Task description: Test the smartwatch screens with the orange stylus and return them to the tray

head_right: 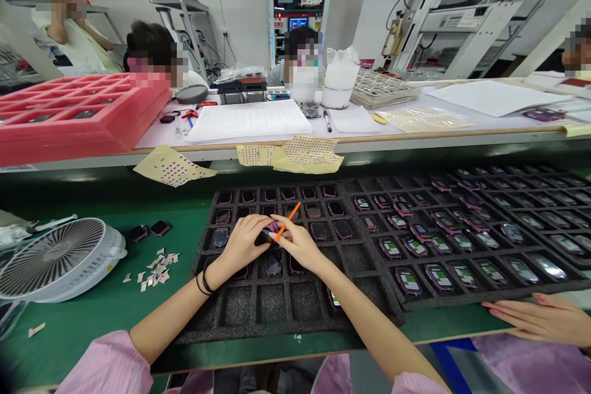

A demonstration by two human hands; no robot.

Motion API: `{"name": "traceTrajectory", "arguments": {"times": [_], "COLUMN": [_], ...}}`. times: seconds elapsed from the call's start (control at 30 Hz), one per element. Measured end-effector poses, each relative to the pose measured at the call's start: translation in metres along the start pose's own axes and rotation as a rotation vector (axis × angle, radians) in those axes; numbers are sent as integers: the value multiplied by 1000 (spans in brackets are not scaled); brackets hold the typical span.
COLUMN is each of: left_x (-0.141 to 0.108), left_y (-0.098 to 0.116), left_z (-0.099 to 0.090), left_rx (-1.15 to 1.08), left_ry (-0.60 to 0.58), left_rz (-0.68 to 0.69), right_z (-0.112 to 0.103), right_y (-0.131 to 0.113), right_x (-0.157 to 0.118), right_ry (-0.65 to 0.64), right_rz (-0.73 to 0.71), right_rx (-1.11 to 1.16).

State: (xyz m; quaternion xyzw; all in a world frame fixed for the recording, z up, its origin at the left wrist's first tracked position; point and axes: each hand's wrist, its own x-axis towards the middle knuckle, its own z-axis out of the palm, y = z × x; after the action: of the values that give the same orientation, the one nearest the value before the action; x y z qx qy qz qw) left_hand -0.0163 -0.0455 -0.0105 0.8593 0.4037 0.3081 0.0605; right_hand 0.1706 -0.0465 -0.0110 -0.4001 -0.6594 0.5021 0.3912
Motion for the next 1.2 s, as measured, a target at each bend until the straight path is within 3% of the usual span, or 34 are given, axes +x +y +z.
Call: {"name": "traceTrajectory", "arguments": {"times": [0.1,0.33,0.63,0.93,1.07,1.2], "left_x": [0,-2,-2,-2,-2,-3], "left_y": [2,9,9,11,11,10], "left_z": [-2,-1,0,2,-1,-6], "left_rx": [-93,-246,-303,-338,-353,-387], "left_ry": [82,173,151,173,162,204], "left_rz": [17,98,133,127,94,-2], "right_z": [-3,-8,-7,5,-2,-27], "right_y": [-3,-12,-16,-20,-21,-27], "right_x": [2,-2,-4,-5,-2,0], "right_ry": [-20,-324,-320,-211,-190,110], "right_rz": [22,235,221,128,91,25], "right_rx": [171,577,612,543,484,409]}}
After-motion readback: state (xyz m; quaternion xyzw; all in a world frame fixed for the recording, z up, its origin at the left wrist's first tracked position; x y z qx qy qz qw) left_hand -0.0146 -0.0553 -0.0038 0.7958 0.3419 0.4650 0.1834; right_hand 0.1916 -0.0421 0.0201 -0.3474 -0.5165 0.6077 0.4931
